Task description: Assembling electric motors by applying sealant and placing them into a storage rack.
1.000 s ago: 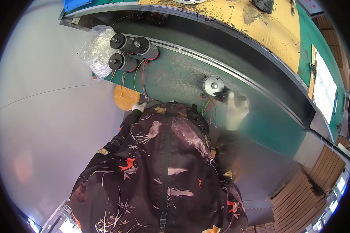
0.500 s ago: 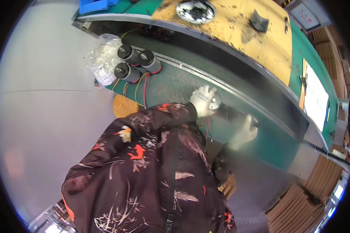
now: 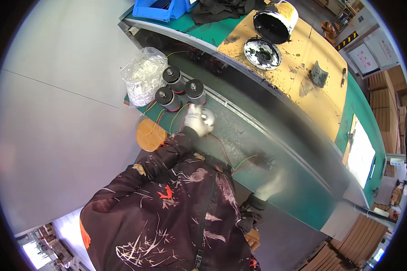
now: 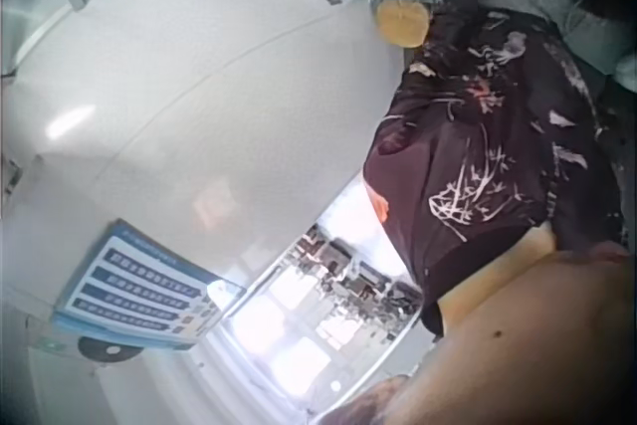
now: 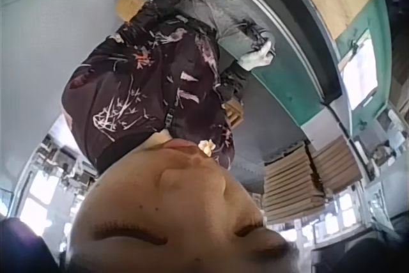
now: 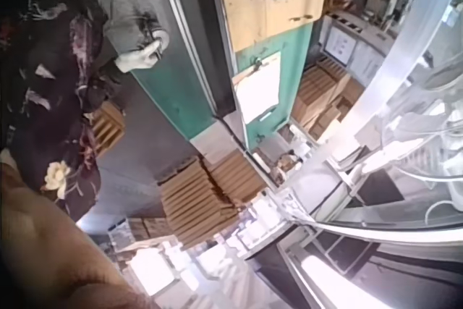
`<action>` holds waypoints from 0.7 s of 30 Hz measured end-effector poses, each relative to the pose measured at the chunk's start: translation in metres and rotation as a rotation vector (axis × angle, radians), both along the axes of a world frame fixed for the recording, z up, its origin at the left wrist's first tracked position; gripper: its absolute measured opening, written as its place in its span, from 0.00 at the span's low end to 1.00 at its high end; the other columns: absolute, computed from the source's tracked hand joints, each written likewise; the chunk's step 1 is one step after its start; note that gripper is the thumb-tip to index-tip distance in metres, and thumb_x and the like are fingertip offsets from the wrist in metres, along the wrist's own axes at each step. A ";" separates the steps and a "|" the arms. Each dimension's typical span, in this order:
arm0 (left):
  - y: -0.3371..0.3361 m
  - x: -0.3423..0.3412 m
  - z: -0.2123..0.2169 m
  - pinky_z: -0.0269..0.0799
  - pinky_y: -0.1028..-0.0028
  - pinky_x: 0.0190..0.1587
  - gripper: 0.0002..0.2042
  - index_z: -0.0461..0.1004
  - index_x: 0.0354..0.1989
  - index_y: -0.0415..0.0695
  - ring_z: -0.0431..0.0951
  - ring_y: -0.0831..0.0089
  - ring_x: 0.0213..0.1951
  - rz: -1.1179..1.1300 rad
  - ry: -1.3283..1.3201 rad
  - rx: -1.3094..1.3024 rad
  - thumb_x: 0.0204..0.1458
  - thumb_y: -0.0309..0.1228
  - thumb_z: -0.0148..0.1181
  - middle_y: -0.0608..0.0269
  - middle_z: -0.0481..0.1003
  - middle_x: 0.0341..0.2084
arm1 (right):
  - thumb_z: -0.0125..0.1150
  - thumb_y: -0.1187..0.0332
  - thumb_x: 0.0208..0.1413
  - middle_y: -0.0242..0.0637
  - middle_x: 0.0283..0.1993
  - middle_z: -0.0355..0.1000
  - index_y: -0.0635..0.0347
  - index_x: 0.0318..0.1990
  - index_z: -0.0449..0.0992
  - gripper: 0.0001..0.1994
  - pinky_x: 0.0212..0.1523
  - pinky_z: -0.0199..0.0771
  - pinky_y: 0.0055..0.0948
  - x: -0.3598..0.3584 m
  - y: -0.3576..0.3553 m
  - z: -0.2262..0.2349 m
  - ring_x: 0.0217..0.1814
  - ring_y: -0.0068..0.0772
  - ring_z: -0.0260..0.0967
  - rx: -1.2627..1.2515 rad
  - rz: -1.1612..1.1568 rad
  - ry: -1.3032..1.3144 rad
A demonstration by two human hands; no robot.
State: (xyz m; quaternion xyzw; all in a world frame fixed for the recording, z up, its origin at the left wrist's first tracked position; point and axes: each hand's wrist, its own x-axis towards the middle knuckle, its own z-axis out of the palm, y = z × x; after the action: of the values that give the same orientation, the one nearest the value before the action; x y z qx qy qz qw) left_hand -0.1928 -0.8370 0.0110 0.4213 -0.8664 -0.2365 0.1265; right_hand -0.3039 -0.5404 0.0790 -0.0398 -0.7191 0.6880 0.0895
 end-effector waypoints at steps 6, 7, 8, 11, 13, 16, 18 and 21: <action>-0.051 0.031 0.000 0.68 0.59 0.56 0.42 0.67 0.55 0.37 0.70 0.53 0.51 0.046 0.013 -0.014 0.26 0.39 0.77 0.50 0.66 0.47 | 0.56 0.63 0.63 0.29 0.20 0.65 0.63 0.34 0.73 0.11 0.21 0.56 0.18 -0.011 -0.023 -0.018 0.18 0.16 0.58 -0.063 0.099 -0.127; -0.046 0.027 0.009 0.68 0.58 0.56 0.42 0.67 0.55 0.37 0.69 0.52 0.51 0.056 -0.007 -0.053 0.25 0.37 0.77 0.50 0.66 0.47 | 0.56 0.64 0.63 0.30 0.19 0.65 0.63 0.33 0.72 0.11 0.20 0.56 0.19 -0.013 -0.027 -0.019 0.18 0.17 0.58 -0.134 0.061 -0.119; -0.043 0.024 0.018 0.67 0.57 0.56 0.42 0.66 0.55 0.37 0.68 0.52 0.52 0.087 -0.027 -0.101 0.25 0.36 0.77 0.50 0.66 0.47 | 0.57 0.64 0.63 0.31 0.20 0.67 0.63 0.33 0.72 0.11 0.19 0.57 0.19 -0.018 -0.036 -0.009 0.18 0.17 0.59 -0.195 0.094 -0.167; -0.007 0.028 -0.001 0.63 0.54 0.61 0.32 0.68 0.55 0.40 0.67 0.48 0.57 -0.265 0.209 -0.393 0.36 0.30 0.70 0.48 0.69 0.52 | 0.57 0.64 0.62 0.32 0.20 0.67 0.63 0.34 0.72 0.11 0.20 0.58 0.19 -0.021 -0.045 0.011 0.18 0.17 0.59 -0.108 0.087 -0.134; 0.016 0.012 -0.020 0.61 0.53 0.63 0.29 0.68 0.56 0.41 0.66 0.48 0.59 -0.575 0.213 -0.225 0.42 0.33 0.67 0.47 0.69 0.54 | 0.56 0.63 0.63 0.32 0.21 0.68 0.63 0.35 0.73 0.11 0.21 0.59 0.19 -0.019 -0.039 0.013 0.18 0.18 0.60 -0.128 0.057 -0.148; 0.027 0.005 -0.084 0.63 0.55 0.61 0.22 0.73 0.50 0.42 0.69 0.50 0.58 -0.679 0.011 -0.207 0.50 0.42 0.60 0.48 0.71 0.51 | 0.56 0.62 0.63 0.31 0.21 0.68 0.63 0.33 0.73 0.12 0.23 0.60 0.19 -0.016 -0.013 0.009 0.19 0.18 0.61 -0.123 0.037 -0.063; 0.012 0.025 -0.108 0.67 0.56 0.55 0.18 0.76 0.41 0.41 0.73 0.54 0.51 -0.620 -0.393 0.039 0.52 0.45 0.58 0.51 0.74 0.44 | 0.56 0.62 0.63 0.31 0.21 0.68 0.63 0.33 0.73 0.12 0.23 0.60 0.19 -0.018 0.016 0.015 0.20 0.18 0.62 -0.111 0.016 -0.013; 0.006 0.047 -0.136 0.70 0.56 0.48 0.18 0.76 0.32 0.41 0.76 0.54 0.41 -0.572 -0.411 -0.118 0.52 0.47 0.57 0.53 0.76 0.35 | 0.57 0.62 0.63 0.31 0.21 0.67 0.62 0.31 0.73 0.13 0.24 0.60 0.19 -0.013 0.074 0.011 0.21 0.19 0.63 -0.080 -0.224 -0.194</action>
State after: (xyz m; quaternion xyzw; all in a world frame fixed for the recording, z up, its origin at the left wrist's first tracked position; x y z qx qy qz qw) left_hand -0.1453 -0.8313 -0.1248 0.1922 -0.9688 -0.1222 -0.0975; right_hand -0.3172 -0.4663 0.0902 -0.1899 -0.6875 0.6946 0.0941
